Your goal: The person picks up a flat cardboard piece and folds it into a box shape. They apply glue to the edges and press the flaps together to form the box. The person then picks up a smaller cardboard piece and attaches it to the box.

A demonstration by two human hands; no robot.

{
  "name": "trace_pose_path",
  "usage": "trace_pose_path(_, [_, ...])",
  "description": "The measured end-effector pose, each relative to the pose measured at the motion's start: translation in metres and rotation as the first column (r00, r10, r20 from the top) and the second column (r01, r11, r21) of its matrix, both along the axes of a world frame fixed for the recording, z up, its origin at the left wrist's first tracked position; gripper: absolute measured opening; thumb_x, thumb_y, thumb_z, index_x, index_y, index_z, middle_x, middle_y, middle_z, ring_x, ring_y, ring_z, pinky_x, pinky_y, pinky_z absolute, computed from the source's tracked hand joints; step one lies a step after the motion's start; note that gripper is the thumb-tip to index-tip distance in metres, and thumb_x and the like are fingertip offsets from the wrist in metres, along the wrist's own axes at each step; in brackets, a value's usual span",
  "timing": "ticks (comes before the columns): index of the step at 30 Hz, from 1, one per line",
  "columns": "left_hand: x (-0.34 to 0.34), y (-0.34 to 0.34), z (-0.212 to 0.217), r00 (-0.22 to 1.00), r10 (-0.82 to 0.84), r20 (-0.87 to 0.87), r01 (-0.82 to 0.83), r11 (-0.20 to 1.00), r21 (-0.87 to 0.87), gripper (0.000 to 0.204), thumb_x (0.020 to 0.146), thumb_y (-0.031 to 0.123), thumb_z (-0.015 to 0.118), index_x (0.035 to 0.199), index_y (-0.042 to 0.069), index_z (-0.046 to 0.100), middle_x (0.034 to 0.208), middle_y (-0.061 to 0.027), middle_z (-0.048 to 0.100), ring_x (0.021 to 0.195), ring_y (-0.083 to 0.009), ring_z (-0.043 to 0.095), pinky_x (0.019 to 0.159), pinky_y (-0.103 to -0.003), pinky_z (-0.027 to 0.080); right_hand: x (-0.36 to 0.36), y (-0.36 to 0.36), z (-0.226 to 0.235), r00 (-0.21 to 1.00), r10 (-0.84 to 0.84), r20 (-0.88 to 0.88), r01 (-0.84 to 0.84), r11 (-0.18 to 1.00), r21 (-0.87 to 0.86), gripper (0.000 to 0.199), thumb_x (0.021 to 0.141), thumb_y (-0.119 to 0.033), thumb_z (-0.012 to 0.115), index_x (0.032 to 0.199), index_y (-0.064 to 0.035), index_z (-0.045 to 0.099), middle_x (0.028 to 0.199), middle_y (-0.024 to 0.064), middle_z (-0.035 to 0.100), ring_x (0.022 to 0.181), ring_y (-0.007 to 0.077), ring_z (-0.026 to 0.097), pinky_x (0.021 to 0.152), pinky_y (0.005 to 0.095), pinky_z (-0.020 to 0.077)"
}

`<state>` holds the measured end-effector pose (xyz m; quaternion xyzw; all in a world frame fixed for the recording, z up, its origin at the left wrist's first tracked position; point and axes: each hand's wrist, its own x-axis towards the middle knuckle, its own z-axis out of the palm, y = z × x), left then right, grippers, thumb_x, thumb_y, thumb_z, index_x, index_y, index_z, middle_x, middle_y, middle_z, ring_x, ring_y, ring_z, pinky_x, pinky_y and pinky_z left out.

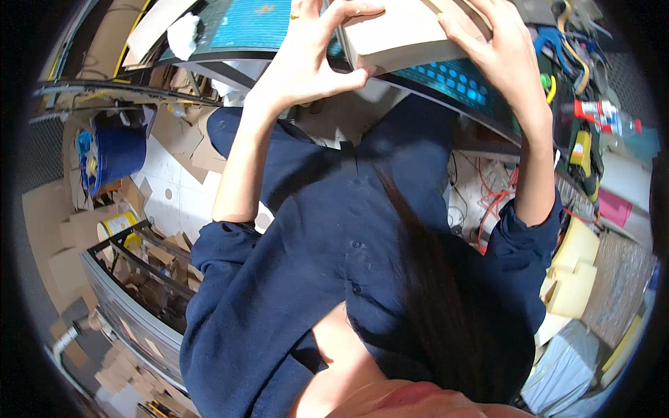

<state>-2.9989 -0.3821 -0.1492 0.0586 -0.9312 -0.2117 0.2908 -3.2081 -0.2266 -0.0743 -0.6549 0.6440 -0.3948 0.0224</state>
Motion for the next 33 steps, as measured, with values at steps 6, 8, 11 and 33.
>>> trace_pose_path(6, [-0.003, 0.034, -0.017, 0.940, 0.237, -0.245, -0.061, 0.823, 0.565, 0.097, 0.074, 0.028, 0.092, 0.150, 0.001, 0.040, 0.154, -0.0246, 0.035, 0.146, -0.0367, 0.035, 0.119, -0.047, 0.033, -0.030, -0.009, -0.051, 0.925, -0.294, -0.241, 0.294, 0.955, -0.036, 0.056, 0.085, -0.034, 0.079, 0.136, -0.0154, 0.065, 0.139, 0.0171, 0.061, 0.129, 0.0337, 0.058, 0.108, 0.0425, 0.0459])
trace_pose_path(8, [0.002, 0.036, -0.021, 0.933, 0.293, -0.207, -0.138, 0.827, 0.545, 0.093, 0.079, 0.027, 0.088, 0.153, 0.000, 0.038, 0.152, -0.0245, 0.046, 0.144, -0.0333, 0.043, 0.119, -0.043, 0.034, -0.024, -0.012, -0.047, 0.939, -0.281, -0.197, 0.282, 0.959, -0.022, 0.055, 0.089, -0.042, 0.077, 0.134, -0.0135, 0.066, 0.136, 0.0179, 0.063, 0.128, 0.0324, 0.059, 0.109, 0.0432, 0.0455])
trace_pose_path(11, [0.001, 0.027, -0.040, 0.921, 0.283, -0.268, -0.064, 0.788, 0.612, 0.084, 0.085, 0.027, 0.083, 0.151, -0.002, 0.041, 0.149, -0.0248, 0.050, 0.142, -0.0322, 0.045, 0.119, -0.041, 0.033, -0.026, -0.015, -0.050, 0.948, -0.260, -0.182, 0.257, 0.965, -0.044, 0.056, 0.088, -0.041, 0.078, 0.136, -0.0139, 0.066, 0.135, 0.0176, 0.063, 0.127, 0.0324, 0.060, 0.109, 0.0429, 0.0455])
trace_pose_path(33, [0.017, 0.004, -0.034, 0.956, 0.100, -0.274, 0.123, 0.715, 0.689, 0.058, 0.100, 0.019, 0.062, 0.153, 0.008, 0.042, 0.157, -0.0160, 0.036, 0.149, -0.0302, 0.033, 0.122, -0.044, 0.030, -0.027, -0.005, -0.049, 0.943, -0.307, -0.131, 0.262, 0.924, -0.278, 0.065, 0.104, -0.052, 0.052, 0.149, -0.0037, 0.050, 0.152, 0.0238, 0.046, 0.144, 0.0360, 0.040, 0.120, 0.0442, 0.0275])
